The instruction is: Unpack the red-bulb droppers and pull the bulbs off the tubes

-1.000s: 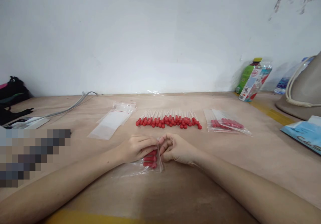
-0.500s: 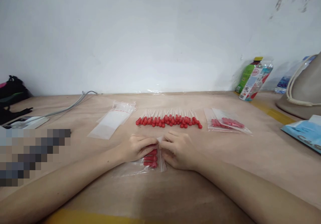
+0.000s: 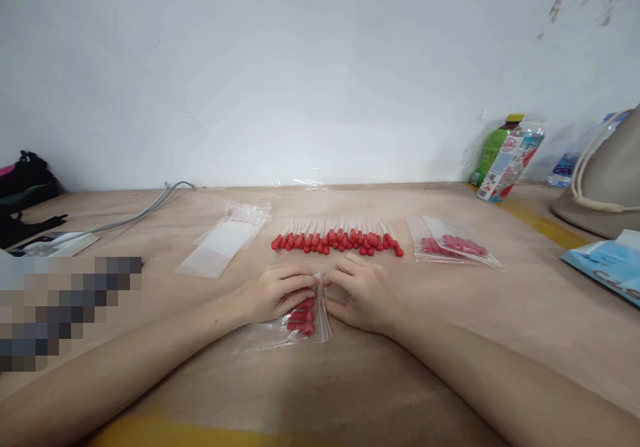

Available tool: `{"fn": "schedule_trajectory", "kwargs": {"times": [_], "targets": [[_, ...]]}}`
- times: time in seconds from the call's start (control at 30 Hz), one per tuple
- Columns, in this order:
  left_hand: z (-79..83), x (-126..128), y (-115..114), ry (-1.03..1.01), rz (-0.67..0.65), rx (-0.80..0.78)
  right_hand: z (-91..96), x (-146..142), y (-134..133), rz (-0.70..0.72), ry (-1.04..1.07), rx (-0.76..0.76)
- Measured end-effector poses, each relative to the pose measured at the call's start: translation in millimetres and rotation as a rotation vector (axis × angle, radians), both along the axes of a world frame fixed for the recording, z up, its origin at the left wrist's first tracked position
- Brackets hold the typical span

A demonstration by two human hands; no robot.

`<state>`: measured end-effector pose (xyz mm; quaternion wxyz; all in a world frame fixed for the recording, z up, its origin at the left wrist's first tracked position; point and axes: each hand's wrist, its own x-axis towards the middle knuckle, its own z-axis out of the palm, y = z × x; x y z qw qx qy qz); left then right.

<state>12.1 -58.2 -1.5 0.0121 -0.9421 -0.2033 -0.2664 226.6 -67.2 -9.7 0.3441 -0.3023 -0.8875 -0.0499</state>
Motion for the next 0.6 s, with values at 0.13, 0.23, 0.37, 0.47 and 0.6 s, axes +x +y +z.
{"fn": "schedule_trajectory", "kwargs": {"times": [0.13, 0.23, 0.37, 0.47, 0.6], "targets": [[0.0, -0.4, -0.1, 0.004, 0.004, -0.007, 0.0, -0.1, 0.1, 0.007, 0.003, 0.014], [-0.2, -0.3, 0.0, 0.001, 0.002, 0.002, -0.6, -0.3, -0.1, 0.009, 0.006, 0.025], [-0.3, -0.1, 0.1, -0.001, 0.0, 0.002, -0.5, -1.0, 0.3, 0.026, -0.035, 0.052], [-0.5, -0.1, 0.5, 0.012, 0.0, 0.0, -0.1, -1.3, 1.3, 0.067, -0.069, 0.094], [-2.4, -0.6, 1.4, 0.025, 0.006, 0.009, 0.6, -0.3, 0.8, 0.148, -0.102, 0.137]]}}
